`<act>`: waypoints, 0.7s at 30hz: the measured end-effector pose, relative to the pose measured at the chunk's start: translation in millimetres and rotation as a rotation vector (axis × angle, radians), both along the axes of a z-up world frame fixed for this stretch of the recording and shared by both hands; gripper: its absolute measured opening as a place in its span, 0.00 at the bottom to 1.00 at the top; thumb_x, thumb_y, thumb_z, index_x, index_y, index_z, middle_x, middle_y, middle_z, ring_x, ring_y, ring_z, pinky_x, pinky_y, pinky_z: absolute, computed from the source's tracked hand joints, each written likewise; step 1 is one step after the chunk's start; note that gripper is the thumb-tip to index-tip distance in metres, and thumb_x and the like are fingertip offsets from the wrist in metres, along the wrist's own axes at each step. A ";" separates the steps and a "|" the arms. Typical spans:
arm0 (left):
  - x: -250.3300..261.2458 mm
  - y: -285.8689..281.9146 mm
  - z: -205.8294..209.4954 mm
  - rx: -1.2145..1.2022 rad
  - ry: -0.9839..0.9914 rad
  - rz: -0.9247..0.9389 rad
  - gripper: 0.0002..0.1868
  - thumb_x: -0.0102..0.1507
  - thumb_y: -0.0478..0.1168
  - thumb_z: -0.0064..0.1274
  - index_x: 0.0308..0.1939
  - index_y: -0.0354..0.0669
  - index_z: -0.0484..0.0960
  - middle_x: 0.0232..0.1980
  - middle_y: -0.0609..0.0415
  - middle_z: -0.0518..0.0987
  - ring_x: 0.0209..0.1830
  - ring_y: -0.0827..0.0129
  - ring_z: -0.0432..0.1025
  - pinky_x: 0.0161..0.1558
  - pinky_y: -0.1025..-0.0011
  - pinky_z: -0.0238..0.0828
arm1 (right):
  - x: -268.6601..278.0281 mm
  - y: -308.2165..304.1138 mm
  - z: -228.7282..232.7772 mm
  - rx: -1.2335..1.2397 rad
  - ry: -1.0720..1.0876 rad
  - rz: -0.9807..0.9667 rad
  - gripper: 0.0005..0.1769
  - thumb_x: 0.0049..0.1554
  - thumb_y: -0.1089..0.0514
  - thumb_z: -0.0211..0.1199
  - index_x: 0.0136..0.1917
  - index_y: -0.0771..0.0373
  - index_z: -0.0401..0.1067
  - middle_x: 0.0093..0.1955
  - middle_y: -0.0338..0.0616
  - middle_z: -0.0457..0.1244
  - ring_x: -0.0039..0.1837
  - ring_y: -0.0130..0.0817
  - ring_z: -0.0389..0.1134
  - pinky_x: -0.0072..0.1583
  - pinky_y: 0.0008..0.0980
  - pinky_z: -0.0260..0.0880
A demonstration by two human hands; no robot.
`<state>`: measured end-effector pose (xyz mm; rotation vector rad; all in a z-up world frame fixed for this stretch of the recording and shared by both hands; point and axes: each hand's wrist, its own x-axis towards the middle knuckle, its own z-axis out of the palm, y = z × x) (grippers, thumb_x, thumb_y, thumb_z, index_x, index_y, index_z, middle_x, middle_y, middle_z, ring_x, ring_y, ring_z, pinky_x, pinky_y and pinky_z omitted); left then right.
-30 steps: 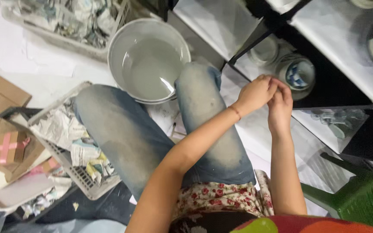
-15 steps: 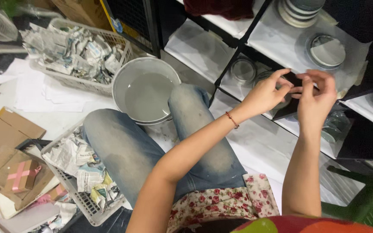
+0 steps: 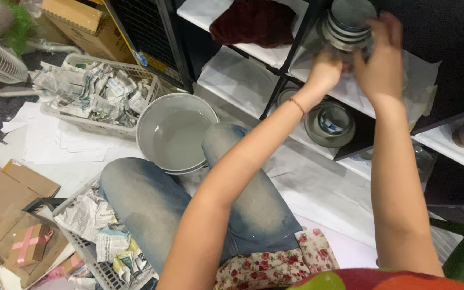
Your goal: The person washes ceramic plates and bowls in a bucket of water and dries them with a cloth. They handle each item individually, rinsing and wiping before stacking them on a nearby shelf.
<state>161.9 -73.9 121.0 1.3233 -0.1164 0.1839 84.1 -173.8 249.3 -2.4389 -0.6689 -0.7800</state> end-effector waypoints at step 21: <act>103.4 12.8 -34.1 0.477 -0.258 0.091 0.21 0.55 0.38 0.59 0.48 0.27 0.82 0.48 0.35 0.83 0.46 0.51 0.80 0.50 0.64 0.77 | 91.2 3.1 -27.8 -0.270 0.016 -0.049 0.36 0.55 0.57 0.72 0.71 0.74 0.65 0.71 0.71 0.58 0.69 0.71 0.61 0.68 0.55 0.62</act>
